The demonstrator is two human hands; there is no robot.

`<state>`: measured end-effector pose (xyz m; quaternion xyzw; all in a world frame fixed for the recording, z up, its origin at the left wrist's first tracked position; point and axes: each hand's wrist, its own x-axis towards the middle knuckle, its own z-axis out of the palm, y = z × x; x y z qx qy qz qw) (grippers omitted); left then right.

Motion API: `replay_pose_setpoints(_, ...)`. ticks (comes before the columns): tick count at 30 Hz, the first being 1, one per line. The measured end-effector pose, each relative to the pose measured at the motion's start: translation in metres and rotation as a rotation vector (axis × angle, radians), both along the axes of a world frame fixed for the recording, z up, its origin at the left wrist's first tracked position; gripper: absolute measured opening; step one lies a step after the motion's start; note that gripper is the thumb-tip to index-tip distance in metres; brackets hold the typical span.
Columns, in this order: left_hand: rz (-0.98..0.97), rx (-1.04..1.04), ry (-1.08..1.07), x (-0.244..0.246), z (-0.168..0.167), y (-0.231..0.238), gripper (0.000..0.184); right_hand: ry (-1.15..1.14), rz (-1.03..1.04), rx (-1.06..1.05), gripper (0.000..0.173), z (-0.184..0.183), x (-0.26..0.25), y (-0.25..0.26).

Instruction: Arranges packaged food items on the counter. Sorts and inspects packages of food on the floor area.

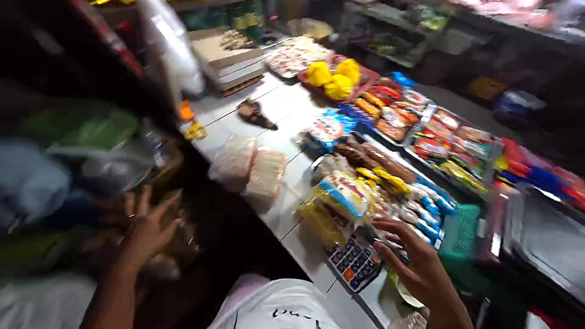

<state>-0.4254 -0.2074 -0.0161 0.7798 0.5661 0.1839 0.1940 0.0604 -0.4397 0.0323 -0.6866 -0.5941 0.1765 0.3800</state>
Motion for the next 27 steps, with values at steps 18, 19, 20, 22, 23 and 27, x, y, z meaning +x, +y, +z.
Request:
replay_pose_setpoints(18, 0.857, -0.677, 0.017, -0.179, -0.059, -0.313, 0.06, 0.005, 0.786, -0.318, 0.034, -0.09, -0.19, 0.069)
replay_pose_setpoints(19, 0.853, -0.676, -0.007, -0.184, -0.069, -0.31, 0.06, 0.044, 0.764, -0.32, 0.03, -0.096, -0.199, 0.074)
replay_pose_setpoints(20, 0.833, -0.675, -0.033, -0.19, -0.079, -0.304, 0.06, 0.116, 0.724, -0.334, 0.027, -0.102, -0.207, 0.078)
replay_pose_setpoints(22, 0.785, -0.653, -0.118, -0.199, -0.102, -0.281, 0.058, 0.268, 0.607, -0.415, 0.021, -0.109, -0.228, 0.086)
replay_pose_setpoints(23, 0.775, -0.657, -0.191, -0.199, -0.114, -0.264, 0.058, 0.295, 0.548, -0.447, 0.021, -0.111, -0.24, 0.092)
replay_pose_setpoints(27, 0.867, -0.778, -0.739, -0.18, -0.181, -0.178, 0.061, 0.261, 0.49, -0.441, 0.024, -0.124, -0.293, 0.12)
